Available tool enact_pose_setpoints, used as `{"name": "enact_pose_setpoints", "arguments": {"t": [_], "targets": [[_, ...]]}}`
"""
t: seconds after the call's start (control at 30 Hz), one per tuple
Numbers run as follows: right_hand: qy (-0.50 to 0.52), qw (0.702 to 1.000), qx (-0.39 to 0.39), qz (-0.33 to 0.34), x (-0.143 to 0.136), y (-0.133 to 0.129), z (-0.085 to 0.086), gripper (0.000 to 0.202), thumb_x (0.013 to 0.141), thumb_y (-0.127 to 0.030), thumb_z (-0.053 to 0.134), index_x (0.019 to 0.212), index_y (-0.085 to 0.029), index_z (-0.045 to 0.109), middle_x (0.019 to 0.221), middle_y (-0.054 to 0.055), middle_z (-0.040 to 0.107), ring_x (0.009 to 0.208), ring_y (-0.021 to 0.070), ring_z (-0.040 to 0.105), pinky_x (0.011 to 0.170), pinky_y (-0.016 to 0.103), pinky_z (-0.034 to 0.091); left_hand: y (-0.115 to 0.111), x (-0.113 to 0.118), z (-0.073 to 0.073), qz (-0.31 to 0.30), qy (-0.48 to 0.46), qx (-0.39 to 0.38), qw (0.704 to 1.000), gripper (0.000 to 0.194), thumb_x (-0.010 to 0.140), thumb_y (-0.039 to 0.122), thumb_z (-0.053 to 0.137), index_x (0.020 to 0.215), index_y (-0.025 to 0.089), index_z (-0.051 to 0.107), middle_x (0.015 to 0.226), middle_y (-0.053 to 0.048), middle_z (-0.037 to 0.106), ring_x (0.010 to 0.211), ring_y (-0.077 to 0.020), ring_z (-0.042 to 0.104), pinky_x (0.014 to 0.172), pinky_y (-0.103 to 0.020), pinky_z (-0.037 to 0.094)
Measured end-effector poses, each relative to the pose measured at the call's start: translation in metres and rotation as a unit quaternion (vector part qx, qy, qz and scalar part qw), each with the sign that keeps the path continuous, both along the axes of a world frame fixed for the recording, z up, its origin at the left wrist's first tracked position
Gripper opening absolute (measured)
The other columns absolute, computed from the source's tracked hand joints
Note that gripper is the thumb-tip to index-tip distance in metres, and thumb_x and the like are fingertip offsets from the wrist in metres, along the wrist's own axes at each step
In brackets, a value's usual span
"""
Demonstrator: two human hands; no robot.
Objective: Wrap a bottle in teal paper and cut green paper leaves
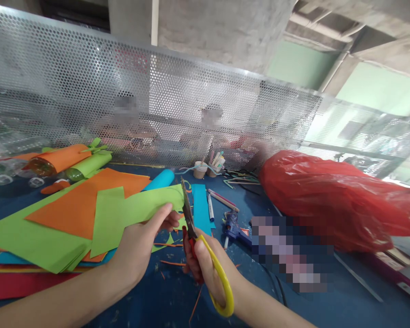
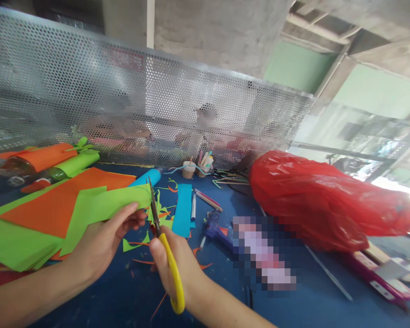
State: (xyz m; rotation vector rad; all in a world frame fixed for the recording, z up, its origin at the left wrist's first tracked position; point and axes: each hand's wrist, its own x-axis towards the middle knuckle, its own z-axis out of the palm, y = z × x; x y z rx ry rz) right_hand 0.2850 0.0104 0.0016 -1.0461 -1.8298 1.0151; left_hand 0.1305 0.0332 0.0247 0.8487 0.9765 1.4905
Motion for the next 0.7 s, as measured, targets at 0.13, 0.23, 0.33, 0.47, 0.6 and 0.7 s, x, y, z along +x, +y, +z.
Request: {"name": "enact_pose_setpoints", "arguments": {"t": [0.13, 0.23, 0.33, 0.47, 0.6, 0.7], "targets": [[0.007, 1.0, -0.021, 0.001, -0.001, -0.002, 0.005, 0.057, 0.085, -0.077, 0.028, 0.078, -0.022, 0.042, 0.048, -0.009, 0.034, 0.036, 0.0086, 0.034, 0.047, 0.026, 0.041, 0.005, -0.002, -0.002, -0.001, 0.013, 0.035, 0.999, 0.018, 0.072, 0.038, 0.074, 0.065, 0.021, 0.072, 0.064, -0.001, 0.071, 0.066, -0.0191, 0.064, 0.07, -0.031, 0.053], [0.008, 1.0, -0.029, -0.002, -0.001, -0.003, 0.007, 0.057, 0.086, -0.076, 0.029, 0.077, -0.022, 0.041, 0.048, -0.009, 0.033, 0.036, 0.0081, 0.033, 0.046, 0.025, 0.041, 0.006, -0.003, -0.001, 0.0, 0.02, 0.051, 0.999, 0.019, 0.073, 0.037, 0.074, 0.063, 0.021, 0.071, 0.063, -0.001, 0.069, 0.064, -0.0175, 0.062, 0.067, -0.028, 0.052], [0.0, 0.999, -0.036, -0.009, 0.0, -0.002, 0.008, 0.057, 0.086, -0.076, 0.029, 0.075, -0.022, 0.041, 0.046, -0.01, 0.033, 0.034, 0.0076, 0.033, 0.045, 0.025, 0.041, 0.008, -0.004, -0.001, -0.001, 0.026, 0.082, 0.996, 0.02, 0.074, 0.036, 0.073, 0.064, 0.019, 0.071, 0.063, -0.001, 0.068, 0.062, -0.0162, 0.061, 0.063, -0.027, 0.052], [-0.007, 0.999, -0.04, -0.013, 0.0, -0.002, 0.011, 0.058, 0.084, -0.078, 0.03, 0.074, -0.022, 0.04, 0.044, -0.01, 0.034, 0.035, 0.0077, 0.035, 0.045, 0.024, 0.041, 0.013, -0.007, -0.003, -0.001, 0.037, 0.104, 0.994, 0.02, 0.075, 0.036, 0.072, 0.065, 0.019, 0.071, 0.063, -0.001, 0.068, 0.063, -0.016, 0.061, 0.063, -0.027, 0.051], [-0.011, 0.999, -0.047, -0.016, 0.0, -0.002, 0.011, 0.057, 0.085, -0.077, 0.03, 0.074, -0.022, 0.04, 0.045, -0.01, 0.033, 0.034, 0.0069, 0.033, 0.044, 0.023, 0.04, 0.017, -0.009, -0.003, -0.002, 0.049, 0.117, 0.992, 0.02, 0.076, 0.035, 0.072, 0.064, 0.019, 0.071, 0.061, 0.0, 0.068, 0.062, -0.0159, 0.061, 0.065, -0.027, 0.051], [-0.013, 0.999, -0.045, -0.013, 0.001, -0.002, 0.01, 0.056, 0.086, -0.076, 0.03, 0.074, -0.022, 0.04, 0.044, -0.01, 0.034, 0.034, 0.0068, 0.034, 0.044, 0.023, 0.04, 0.018, -0.009, -0.001, -0.002, 0.052, 0.12, 0.991, 0.019, 0.076, 0.032, 0.071, 0.063, 0.019, 0.07, 0.061, 0.001, 0.067, 0.062, -0.0154, 0.06, 0.064, -0.026, 0.05]]}}
